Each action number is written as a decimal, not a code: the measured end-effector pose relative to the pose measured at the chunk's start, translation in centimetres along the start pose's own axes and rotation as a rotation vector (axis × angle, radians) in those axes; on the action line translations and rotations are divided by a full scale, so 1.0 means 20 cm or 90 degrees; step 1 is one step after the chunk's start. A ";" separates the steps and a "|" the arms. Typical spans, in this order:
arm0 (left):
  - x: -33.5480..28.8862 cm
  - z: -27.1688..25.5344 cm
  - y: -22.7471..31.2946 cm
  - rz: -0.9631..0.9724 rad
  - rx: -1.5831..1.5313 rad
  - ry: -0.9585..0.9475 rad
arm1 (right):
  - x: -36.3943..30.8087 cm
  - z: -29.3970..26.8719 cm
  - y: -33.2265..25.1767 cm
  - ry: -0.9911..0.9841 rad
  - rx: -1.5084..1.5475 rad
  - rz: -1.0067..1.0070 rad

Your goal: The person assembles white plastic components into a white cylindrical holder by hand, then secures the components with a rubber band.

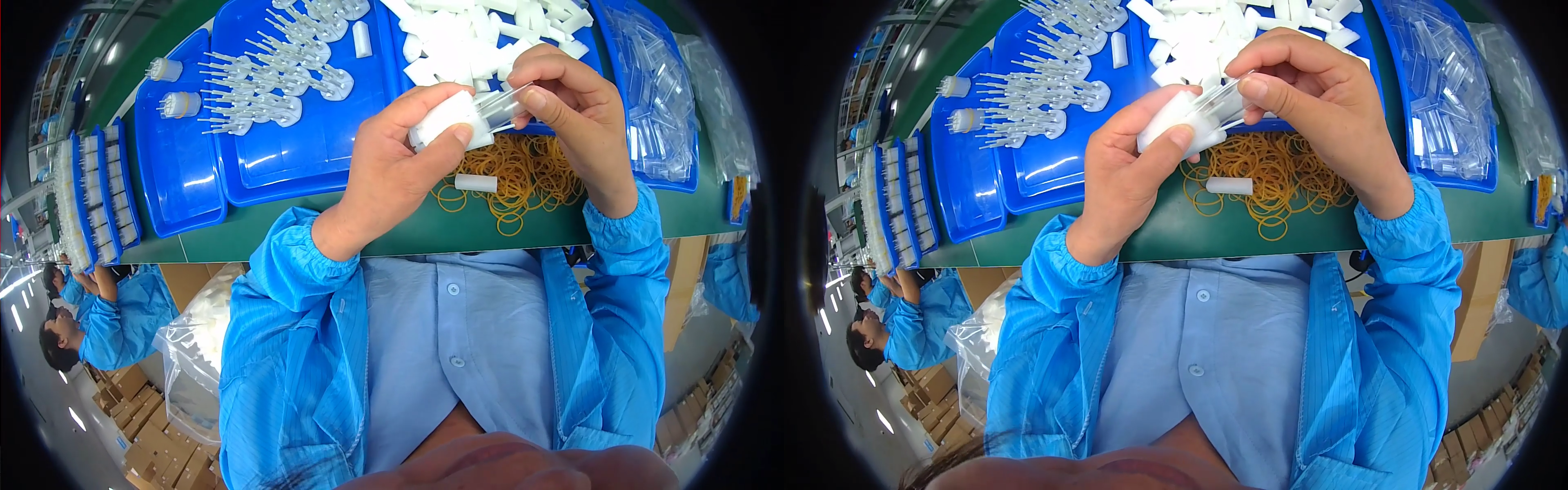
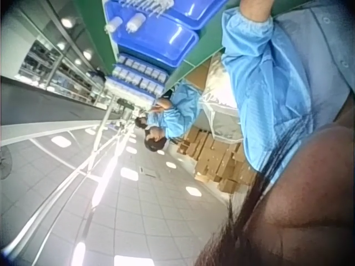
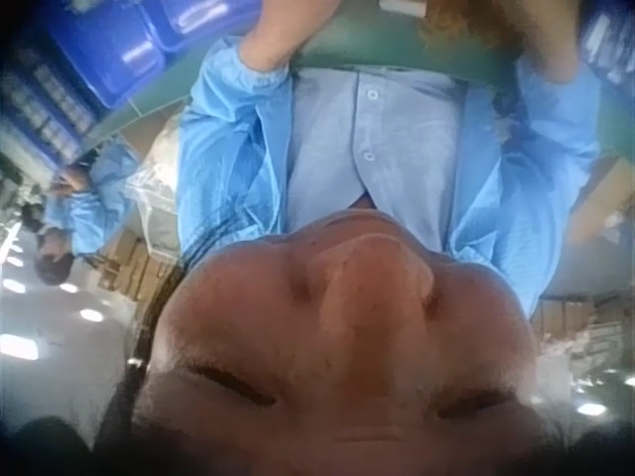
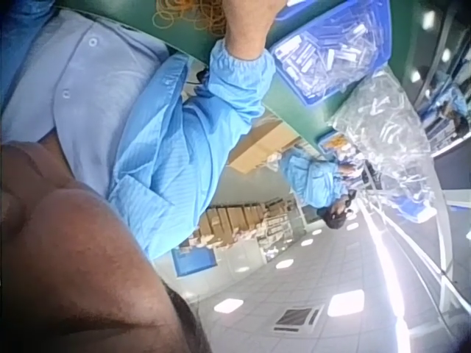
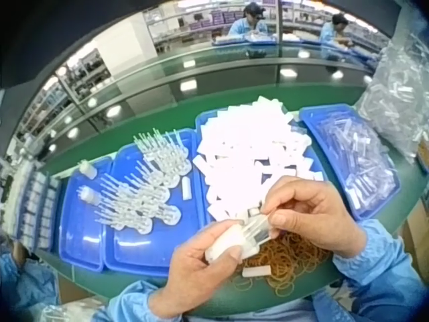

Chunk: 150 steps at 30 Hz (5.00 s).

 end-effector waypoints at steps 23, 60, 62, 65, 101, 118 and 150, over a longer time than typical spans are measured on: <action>0.00 0.00 0.01 0.044 0.036 0.033 | -0.03 0.02 -0.04 0.014 -0.059 -0.036; 0.01 0.09 -0.02 -0.102 -0.460 -0.136 | -0.01 0.14 -0.07 0.085 -0.653 -0.321; 0.01 0.10 -0.02 -0.107 -0.449 -0.149 | -0.01 0.12 -0.05 0.085 -0.640 -0.323; 0.01 0.10 -0.03 -0.109 -0.433 -0.133 | -0.01 0.12 -0.04 0.074 -0.623 -0.328; 0.01 0.11 -0.02 -0.118 -0.402 -0.164 | -0.02 0.10 -0.06 0.049 -0.590 -0.442; 0.00 0.11 -0.01 -0.096 -0.449 -0.175 | -0.08 0.15 -0.10 0.081 -0.763 -0.550; 0.05 0.02 -0.01 -0.015 -0.247 0.028 | -0.47 -0.93 -0.03 0.170 -0.960 0.041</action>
Point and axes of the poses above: each hand's wrist, its own x-axis towards the middle knuckle, its own z-axis out of the palm, y = z × x, the point moved 4 cm from there along x, towards the middle knuckle, and after that the axes turned 4 degrees about z, right-handed, at the moved point
